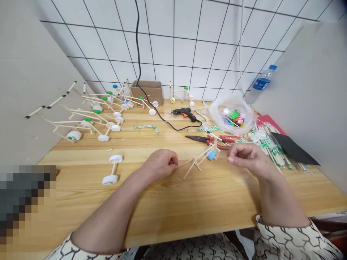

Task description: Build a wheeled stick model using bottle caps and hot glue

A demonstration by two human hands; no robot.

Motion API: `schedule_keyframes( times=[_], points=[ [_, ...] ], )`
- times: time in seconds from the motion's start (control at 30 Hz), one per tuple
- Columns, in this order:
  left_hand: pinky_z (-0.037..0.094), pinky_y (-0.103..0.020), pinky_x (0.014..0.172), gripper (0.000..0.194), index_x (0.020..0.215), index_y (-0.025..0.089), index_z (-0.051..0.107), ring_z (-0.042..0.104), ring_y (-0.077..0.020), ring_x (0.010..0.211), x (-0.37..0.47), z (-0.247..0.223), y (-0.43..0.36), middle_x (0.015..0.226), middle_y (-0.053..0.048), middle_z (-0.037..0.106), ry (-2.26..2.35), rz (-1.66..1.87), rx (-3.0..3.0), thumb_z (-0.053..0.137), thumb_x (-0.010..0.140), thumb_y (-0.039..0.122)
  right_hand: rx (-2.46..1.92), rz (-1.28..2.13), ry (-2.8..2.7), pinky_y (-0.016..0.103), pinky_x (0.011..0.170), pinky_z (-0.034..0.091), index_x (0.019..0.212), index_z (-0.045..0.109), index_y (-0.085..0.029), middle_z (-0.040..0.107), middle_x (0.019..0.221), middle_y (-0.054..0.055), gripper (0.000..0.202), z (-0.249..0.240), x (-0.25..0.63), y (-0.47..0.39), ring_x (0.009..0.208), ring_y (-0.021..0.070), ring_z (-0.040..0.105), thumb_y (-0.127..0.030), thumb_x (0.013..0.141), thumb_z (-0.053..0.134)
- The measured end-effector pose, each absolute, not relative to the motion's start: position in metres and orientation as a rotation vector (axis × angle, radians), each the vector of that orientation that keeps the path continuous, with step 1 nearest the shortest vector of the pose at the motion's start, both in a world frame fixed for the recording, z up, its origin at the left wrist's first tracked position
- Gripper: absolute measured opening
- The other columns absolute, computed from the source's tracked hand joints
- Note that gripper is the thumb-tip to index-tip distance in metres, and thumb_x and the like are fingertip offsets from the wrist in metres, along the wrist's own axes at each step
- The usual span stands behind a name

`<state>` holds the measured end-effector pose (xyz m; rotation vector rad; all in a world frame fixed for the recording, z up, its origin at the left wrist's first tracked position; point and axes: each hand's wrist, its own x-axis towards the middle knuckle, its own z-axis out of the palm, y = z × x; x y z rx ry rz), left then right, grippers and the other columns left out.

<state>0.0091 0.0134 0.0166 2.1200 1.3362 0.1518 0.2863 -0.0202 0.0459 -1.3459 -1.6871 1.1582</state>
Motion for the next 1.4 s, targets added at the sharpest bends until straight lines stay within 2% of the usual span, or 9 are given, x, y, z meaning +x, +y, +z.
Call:
schedule_keyframes(
  times=[0.17,0.3,0.47,0.6,0.87,0.97,1.1,1.27,1.4],
  points=[
    [0.038,-0.023,0.055,0.015,0.068,0.017,0.067,0.056,-0.0151,0.061,0.010,0.019,0.014,0.064,-0.001,0.065,1.378,0.147,2.162,0.051,0.069,0.017,-1.162,1.422,-2.138,0.022,0.047,0.026,0.057,0.045,-0.016,0.038,0.053,-0.006,0.034,0.035,0.269,-0.034,0.049,0.0065,0.034,-0.038,0.078,0.059],
    [0.038,-0.024,0.056,0.015,0.069,0.018,0.066,0.057,-0.0163,0.063,0.010,0.017,0.016,0.066,-0.001,0.066,1.440,0.146,2.149,0.051,0.071,0.020,-1.004,1.320,-2.434,0.021,0.048,0.026,0.055,0.040,-0.016,0.035,0.055,-0.006,0.037,0.020,0.240,-0.048,0.051,0.0057,0.032,-0.036,0.083,0.052],
    [0.037,-0.024,0.057,0.020,0.072,0.018,0.066,0.057,-0.0171,0.066,0.010,0.015,0.019,0.068,-0.002,0.067,1.467,0.200,2.147,0.049,0.077,0.027,-0.906,1.093,-2.627,0.020,0.052,0.029,0.058,0.043,-0.016,0.041,0.058,-0.005,0.032,0.013,0.214,-0.058,0.054,0.0065,0.038,-0.032,0.085,0.050],
    [0.036,-0.026,0.059,0.026,0.074,0.018,0.066,0.058,-0.0183,0.067,0.011,0.011,0.021,0.072,-0.004,0.068,1.490,0.217,2.186,0.044,0.081,0.030,-0.876,0.974,-2.745,0.020,0.056,0.034,0.063,0.049,-0.016,0.055,0.064,-0.001,0.025,0.011,0.208,-0.061,0.060,0.0088,0.046,-0.027,0.085,0.047],
    [0.036,-0.026,0.062,0.027,0.081,0.019,0.063,0.059,-0.0190,0.071,0.013,0.003,0.025,0.076,-0.005,0.068,1.539,0.226,2.213,0.038,0.086,0.027,-1.012,0.895,-2.745,0.023,0.066,0.039,0.080,0.058,-0.017,0.066,0.076,0.001,0.010,0.013,0.205,-0.070,0.070,0.0124,0.058,-0.015,0.080,0.049],
    [0.036,-0.026,0.062,0.025,0.082,0.020,0.062,0.060,-0.0192,0.072,0.013,0.001,0.025,0.077,-0.004,0.068,1.549,0.202,2.238,0.038,0.086,0.026,-0.972,0.852,-2.757,0.022,0.063,0.039,0.073,0.058,-0.017,0.066,0.071,-0.001,0.003,0.010,0.207,-0.072,0.066,0.0116,0.058,-0.016,0.075,0.055],
    [0.036,-0.026,0.061,0.023,0.081,0.020,0.061,0.059,-0.0184,0.070,0.014,0.000,0.025,0.077,-0.003,0.068,1.561,0.181,2.232,0.039,0.086,0.026,-0.904,0.664,-2.770,0.023,0.055,0.037,0.065,0.053,-0.019,0.064,0.066,-0.002,0.010,-0.005,0.210,-0.074,0.058,0.0111,0.056,-0.021,0.071,0.060],
    [0.034,-0.025,0.060,0.021,0.079,0.021,0.059,0.058,-0.0168,0.067,0.016,0.000,0.025,0.072,-0.002,0.066,1.580,0.188,2.225,0.040,0.085,0.025,-0.816,0.454,-2.760,0.026,0.043,0.027,0.059,0.045,-0.020,0.058,0.052,-0.002,0.018,-0.021,0.210,-0.074,0.046,0.0118,0.050,-0.027,0.074,0.052],
    [0.034,-0.024,0.059,0.019,0.078,0.021,0.059,0.058,-0.0164,0.066,0.016,0.002,0.024,0.070,-0.001,0.066,1.585,0.180,2.218,0.041,0.085,0.024,-0.792,0.354,-2.717,0.027,0.043,0.027,0.060,0.045,-0.020,0.058,0.052,-0.001,0.016,-0.016,0.209,-0.075,0.045,0.0122,0.049,-0.024,0.075,0.048]
  ],
)
